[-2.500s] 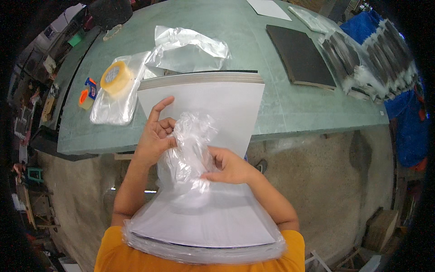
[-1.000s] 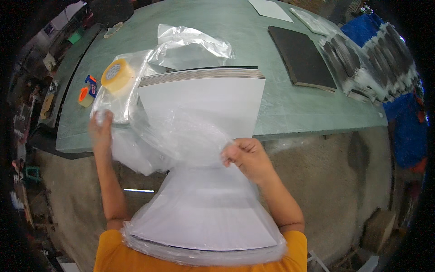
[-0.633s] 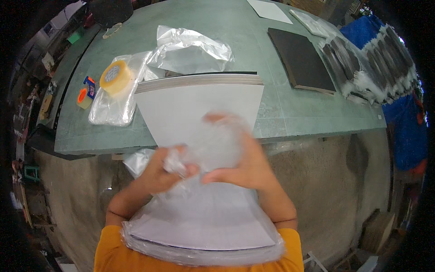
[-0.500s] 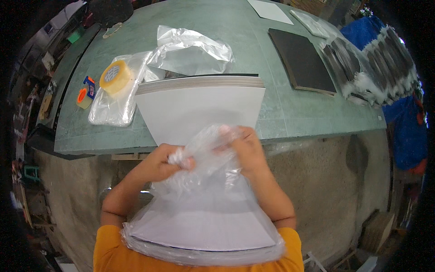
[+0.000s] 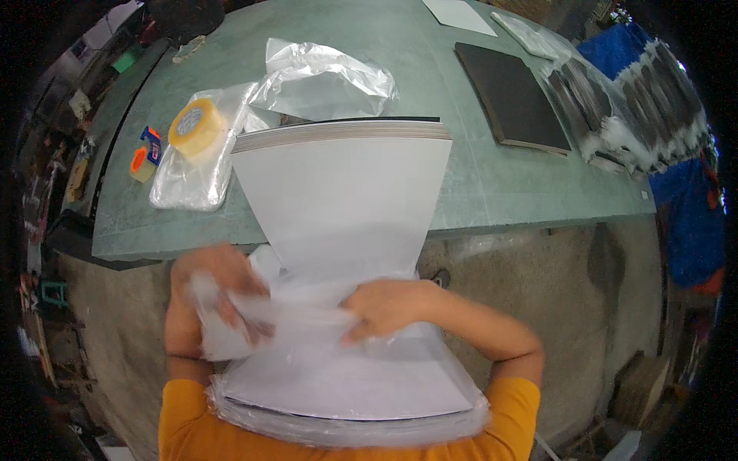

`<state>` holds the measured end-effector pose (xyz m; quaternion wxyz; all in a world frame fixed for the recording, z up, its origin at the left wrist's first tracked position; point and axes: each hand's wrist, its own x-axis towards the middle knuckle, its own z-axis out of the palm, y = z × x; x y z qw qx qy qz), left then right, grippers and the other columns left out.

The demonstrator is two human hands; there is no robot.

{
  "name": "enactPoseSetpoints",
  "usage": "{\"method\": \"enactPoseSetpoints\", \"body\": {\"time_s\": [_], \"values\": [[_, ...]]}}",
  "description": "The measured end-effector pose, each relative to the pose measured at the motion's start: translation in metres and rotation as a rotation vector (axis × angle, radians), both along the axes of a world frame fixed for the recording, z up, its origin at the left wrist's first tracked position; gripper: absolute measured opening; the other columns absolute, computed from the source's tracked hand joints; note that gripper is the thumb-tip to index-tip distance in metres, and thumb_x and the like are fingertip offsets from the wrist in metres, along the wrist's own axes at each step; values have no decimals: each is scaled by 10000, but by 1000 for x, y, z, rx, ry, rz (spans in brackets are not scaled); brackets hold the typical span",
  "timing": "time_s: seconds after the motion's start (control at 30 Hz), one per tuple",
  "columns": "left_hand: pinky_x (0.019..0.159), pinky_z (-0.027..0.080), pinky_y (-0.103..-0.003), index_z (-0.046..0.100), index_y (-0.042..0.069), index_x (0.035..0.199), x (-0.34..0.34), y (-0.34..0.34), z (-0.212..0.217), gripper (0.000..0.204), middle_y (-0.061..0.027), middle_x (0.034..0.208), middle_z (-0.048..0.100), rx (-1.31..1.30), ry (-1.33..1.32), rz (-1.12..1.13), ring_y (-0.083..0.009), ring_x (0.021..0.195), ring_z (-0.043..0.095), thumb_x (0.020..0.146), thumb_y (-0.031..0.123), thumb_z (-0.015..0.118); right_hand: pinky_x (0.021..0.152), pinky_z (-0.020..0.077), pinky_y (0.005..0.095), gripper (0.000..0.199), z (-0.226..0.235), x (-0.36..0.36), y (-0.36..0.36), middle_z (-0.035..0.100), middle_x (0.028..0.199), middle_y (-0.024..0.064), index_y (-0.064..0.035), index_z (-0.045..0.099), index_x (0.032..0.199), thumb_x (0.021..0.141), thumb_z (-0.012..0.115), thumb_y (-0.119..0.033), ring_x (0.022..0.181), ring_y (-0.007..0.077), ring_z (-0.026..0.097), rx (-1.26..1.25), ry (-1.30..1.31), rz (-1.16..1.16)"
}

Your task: The person places black rectangular boards into clear plastic bags by hand while working at a large table.

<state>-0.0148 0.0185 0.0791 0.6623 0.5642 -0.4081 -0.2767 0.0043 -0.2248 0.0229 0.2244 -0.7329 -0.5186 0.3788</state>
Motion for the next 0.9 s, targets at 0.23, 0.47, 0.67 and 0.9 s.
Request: {"method": "enactPoseSetpoints", "body": {"time_s": [0.23,0.47,0.67,0.9], "values": [[547,445,-393,524,35,888,-30,6,-66,253,-138,736,595,1483,-656,110,-309,674,584,676,160,585,700,464,389,213,-31,12,-60,589,726,140,-46,596,826,725,544,-226,758,272,584,-150,-765,-1],[548,453,-348,549,23,795,-27,15,-27,236,-145,663,579,857,-425,536,-287,608,567,695,222,627,597,449,337,190,50,49,-65,556,705,119,-31,519,820,638,568,-4,663,255,556,504,-655,-1123],[661,453,-317,487,49,1069,41,76,-41,433,-103,949,532,815,-714,1654,-226,814,530,652,-25,573,765,411,367,564,37,38,-28,475,1090,105,-87,486,1094,561,480,99,911,240,505,450,-938,-857],[666,457,-306,512,131,1143,19,29,-19,605,-97,966,521,954,-970,1323,-219,830,524,584,-99,512,841,380,308,603,29,52,-61,435,1164,123,-83,534,1106,589,402,197,1051,235,435,426,-1111,-979]]}}
